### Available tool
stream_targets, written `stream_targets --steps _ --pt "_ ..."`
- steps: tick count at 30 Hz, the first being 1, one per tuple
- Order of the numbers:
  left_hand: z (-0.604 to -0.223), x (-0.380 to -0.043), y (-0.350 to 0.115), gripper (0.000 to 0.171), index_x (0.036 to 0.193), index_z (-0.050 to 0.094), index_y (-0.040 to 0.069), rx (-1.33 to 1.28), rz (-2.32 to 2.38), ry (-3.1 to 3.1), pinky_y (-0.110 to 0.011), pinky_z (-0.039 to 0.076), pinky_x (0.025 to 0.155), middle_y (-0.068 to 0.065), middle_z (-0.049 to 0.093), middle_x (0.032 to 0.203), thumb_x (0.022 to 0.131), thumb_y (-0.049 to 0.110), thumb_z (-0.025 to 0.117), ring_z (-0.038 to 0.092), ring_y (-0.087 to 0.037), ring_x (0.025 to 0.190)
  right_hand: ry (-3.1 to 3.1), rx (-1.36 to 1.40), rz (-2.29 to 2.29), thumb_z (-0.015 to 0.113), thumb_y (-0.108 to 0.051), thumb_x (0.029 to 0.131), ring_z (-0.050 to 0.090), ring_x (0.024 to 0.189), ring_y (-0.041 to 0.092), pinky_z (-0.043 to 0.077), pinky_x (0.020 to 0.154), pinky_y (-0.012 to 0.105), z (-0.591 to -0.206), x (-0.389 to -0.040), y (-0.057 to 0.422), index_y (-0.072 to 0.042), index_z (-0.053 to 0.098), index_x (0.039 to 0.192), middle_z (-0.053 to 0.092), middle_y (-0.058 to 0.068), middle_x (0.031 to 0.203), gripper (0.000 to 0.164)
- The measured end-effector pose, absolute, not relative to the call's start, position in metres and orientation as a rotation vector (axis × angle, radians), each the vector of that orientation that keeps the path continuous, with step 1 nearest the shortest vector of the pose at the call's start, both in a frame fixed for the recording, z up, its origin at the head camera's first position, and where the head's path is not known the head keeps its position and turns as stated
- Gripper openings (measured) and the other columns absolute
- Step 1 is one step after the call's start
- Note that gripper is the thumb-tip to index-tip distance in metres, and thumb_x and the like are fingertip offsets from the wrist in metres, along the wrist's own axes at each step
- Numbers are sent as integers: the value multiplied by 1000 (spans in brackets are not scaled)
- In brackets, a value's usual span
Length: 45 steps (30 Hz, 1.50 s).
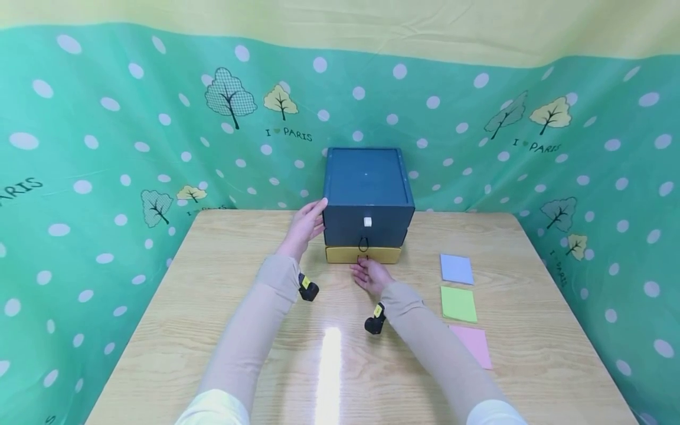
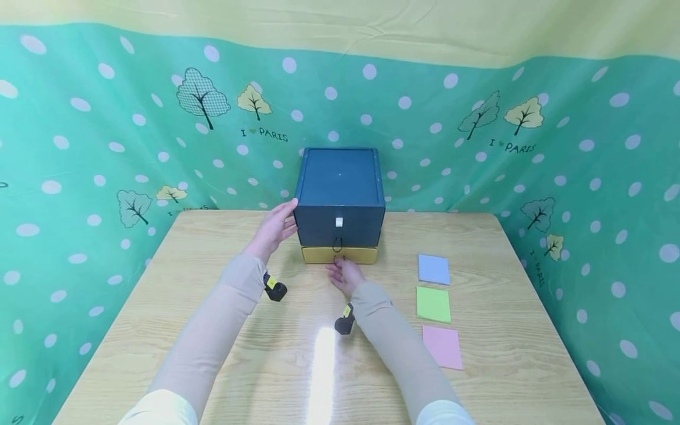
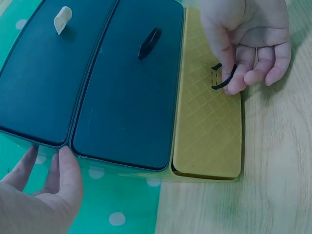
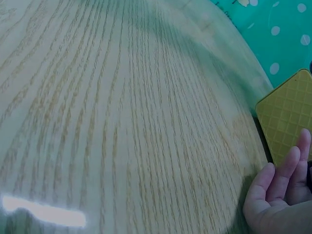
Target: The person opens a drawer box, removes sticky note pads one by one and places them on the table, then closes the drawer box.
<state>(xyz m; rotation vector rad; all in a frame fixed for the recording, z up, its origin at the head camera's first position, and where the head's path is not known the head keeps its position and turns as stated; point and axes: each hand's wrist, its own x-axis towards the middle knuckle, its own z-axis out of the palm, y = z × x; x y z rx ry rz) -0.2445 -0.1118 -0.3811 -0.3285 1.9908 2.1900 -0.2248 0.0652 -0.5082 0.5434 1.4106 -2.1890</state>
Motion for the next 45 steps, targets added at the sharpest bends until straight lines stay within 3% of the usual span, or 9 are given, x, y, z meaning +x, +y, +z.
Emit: stream_targets --steps 9,12,15,19,22,27,36,42,45 --pt "-377 -247 -109 64 143 40 12 -324 2195 1985 -36 41 108 -7 39 148 92 45 58 41 -30 132 1427 485 -2229 39 -17 102 56 85 16 46 88 32 -561 -257 68 -7 48 117 60 7 97 20" --pt "-377 -249 -109 63 143 40 13 -328 2200 1978 -36 41 108 -6 39 148 92 45 58 41 -30 133 1431 490 -2227 38 -15 102 57 86 16 46 89 32 -553 -252 68 -7 47 116 61 7 98 19" --pt "-377 -250 -109 62 143 41 13 -327 2204 1973 -36 41 108 -6 39 148 92 45 57 40 -30 133 1441 547 -2215 34 -10 102 56 84 12 45 89 29 -520 -233 66 -7 46 114 59 3 94 17" --pt "-376 -250 -111 61 143 41 14 -331 2211 1973 -36 40 109 -5 38 149 93 44 57 39 -30 133 1366 511 -2208 37 -9 102 54 82 11 44 92 29 -501 -218 70 -1 46 121 56 2 90 23" --pt "-377 -250 -113 61 144 40 14 -344 2214 1973 -36 39 109 -4 38 149 93 44 57 39 -30 133 1361 481 -2148 40 -10 101 54 83 11 44 96 31 -497 -213 72 2 43 128 56 2 89 30" --pt "-378 -251 -115 61 143 41 14 -347 2214 1982 -36 40 109 -5 38 149 93 44 57 40 -30 133 1386 420 -2088 42 -12 100 55 84 12 44 94 31 -504 -211 79 3 45 126 58 1 88 29" --pt "-380 -249 -116 69 146 36 10 -331 2139 2022 -33 40 109 -6 34 152 92 48 56 39 -28 135 1594 237 -2009 38 -10 100 56 85 11 46 93 31 -495 -201 114 10 34 138 61 2 92 43" --pt "-374 -241 -119 64 146 35 9 -282 2090 2097 -34 38 110 -8 32 153 96 46 49 38 -27 136 2102 -63 -1689 37 -9 99 55 110 35 42 105 46 -457 -196 142 12 41 132 56 26 120 39" --pt "-371 -230 -122 59 146 35 11 -216 2068 2195 -35 37 111 -8 34 152 98 43 47 39 -27 135 2315 -144 -1534 41 -15 99 47 122 41 38 106 51 -434 -191 155 9 43 132 50 28 131 41"
